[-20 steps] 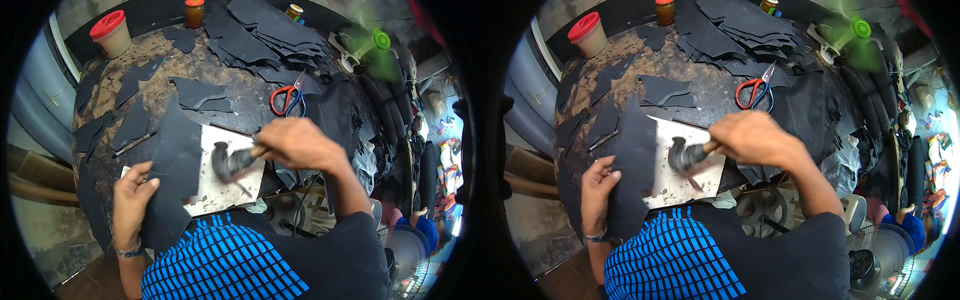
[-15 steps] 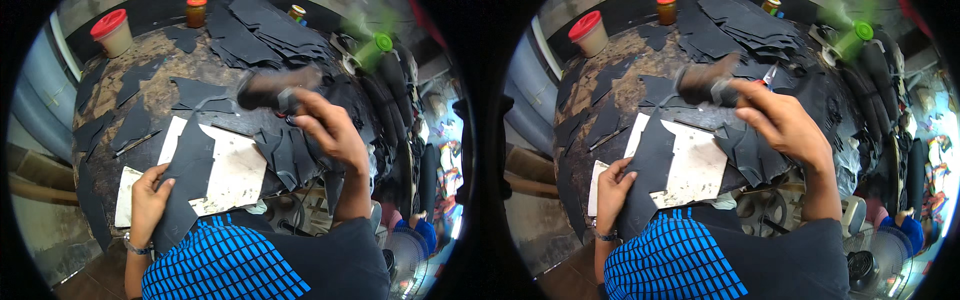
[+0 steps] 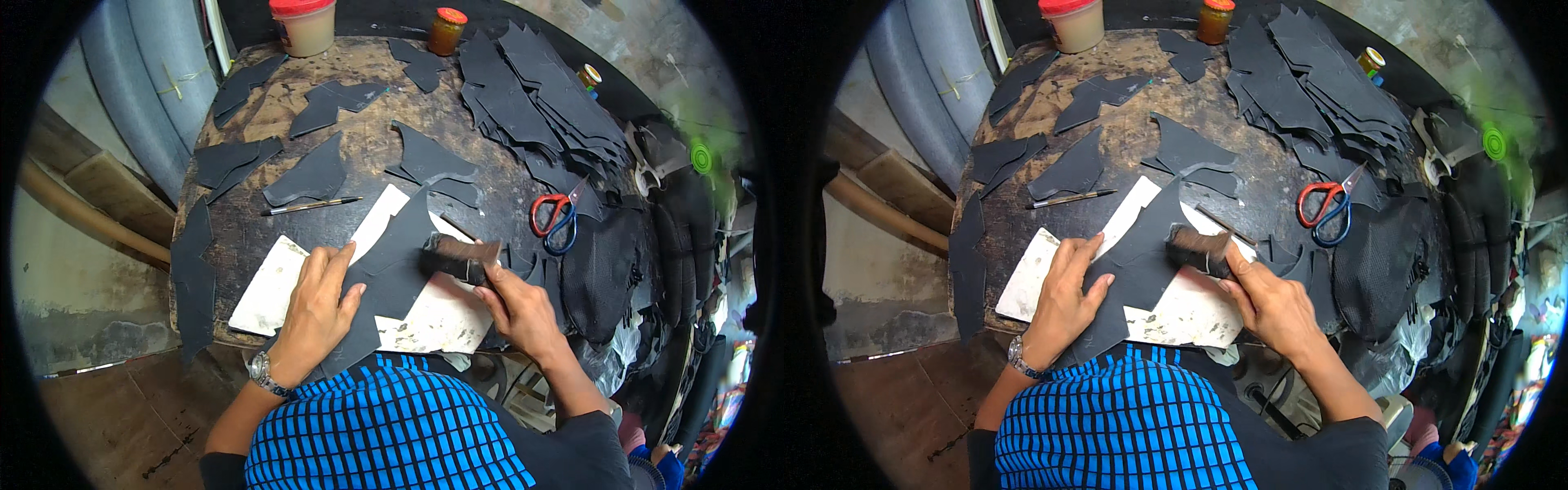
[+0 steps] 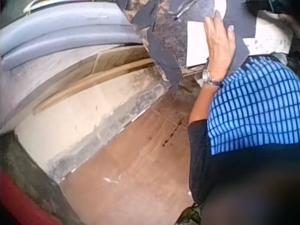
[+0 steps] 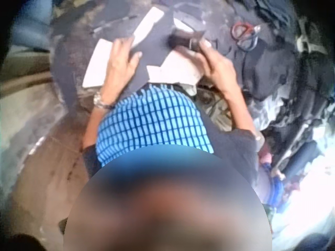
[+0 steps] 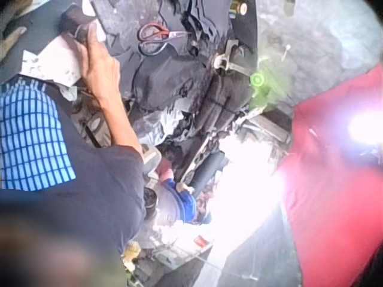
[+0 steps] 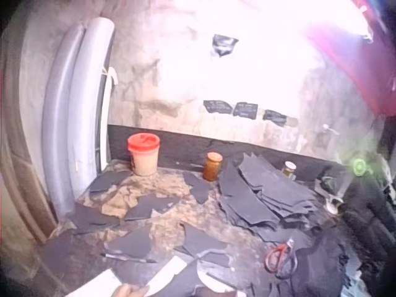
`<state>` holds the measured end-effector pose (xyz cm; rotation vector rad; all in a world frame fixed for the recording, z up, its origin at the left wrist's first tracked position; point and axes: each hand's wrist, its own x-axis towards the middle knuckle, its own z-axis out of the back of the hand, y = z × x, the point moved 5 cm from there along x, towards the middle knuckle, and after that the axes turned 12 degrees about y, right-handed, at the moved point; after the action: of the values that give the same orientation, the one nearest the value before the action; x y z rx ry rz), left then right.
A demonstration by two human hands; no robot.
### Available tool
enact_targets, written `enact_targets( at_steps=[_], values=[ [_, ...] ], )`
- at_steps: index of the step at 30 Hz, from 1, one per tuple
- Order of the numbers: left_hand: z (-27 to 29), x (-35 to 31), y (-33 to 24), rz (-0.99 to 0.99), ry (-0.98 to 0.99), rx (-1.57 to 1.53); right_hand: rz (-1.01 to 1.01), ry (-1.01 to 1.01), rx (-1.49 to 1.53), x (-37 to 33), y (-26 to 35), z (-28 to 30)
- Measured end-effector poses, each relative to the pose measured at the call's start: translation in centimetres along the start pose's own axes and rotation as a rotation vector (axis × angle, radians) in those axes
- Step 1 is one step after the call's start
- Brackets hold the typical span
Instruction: The person repeatedly picks up two black rubber pieces, aligns them, and taps them together with a hammer on a white board. The person then places the assembled pieces on the table and repeats the process with additional pairs.
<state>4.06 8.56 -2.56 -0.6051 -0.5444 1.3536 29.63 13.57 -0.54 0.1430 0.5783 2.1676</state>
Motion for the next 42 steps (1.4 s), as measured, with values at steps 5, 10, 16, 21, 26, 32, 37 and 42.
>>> enact_targets(
  at_steps=[5, 10, 16, 21, 26, 32, 37, 42],
  values=[
    [0.0, -0.9, 0.7, -0.002, 0.024, -0.090, 0.249, -0.141, 0.026, 1.3, 2.3, 0.4],
    [-0.3, -1.6, 1.3, -0.033, -0.011, -0.129, 0.176, -0.091, -0.023, 2.1, 2.9, 0.3],
    [-0.3, -2.0, 1.5, -0.079, -0.062, -0.086, 0.195, 0.002, -0.134, 3.4, 4.8, -0.8],
    [-0.3, -2.2, 0.9, -0.086, -0.080, -0.036, 0.281, -0.022, -0.034, 4.6, 6.2, -0.7],
    [-0.1, -2.5, 0.7, -0.088, -0.075, -0.057, 0.389, -0.049, -0.407, 3.2, 3.7, 2.0],
    [1.2, -1.4, 0.7, -0.005, -0.131, -0.097, 0.436, 0.115, -0.287, 2.3, 2.1, 1.9],
    [3.7, -1.6, -3.1, -0.071, -0.198, 0.275, 0.479, -0.128, -0.216, 3.8, 5.8, 3.4],
    [6.4, -1.7, -8.0, -0.362, -0.268, 0.669, 0.757, -0.216, -0.183, 8.5, 10.8, 2.3]
  ],
)
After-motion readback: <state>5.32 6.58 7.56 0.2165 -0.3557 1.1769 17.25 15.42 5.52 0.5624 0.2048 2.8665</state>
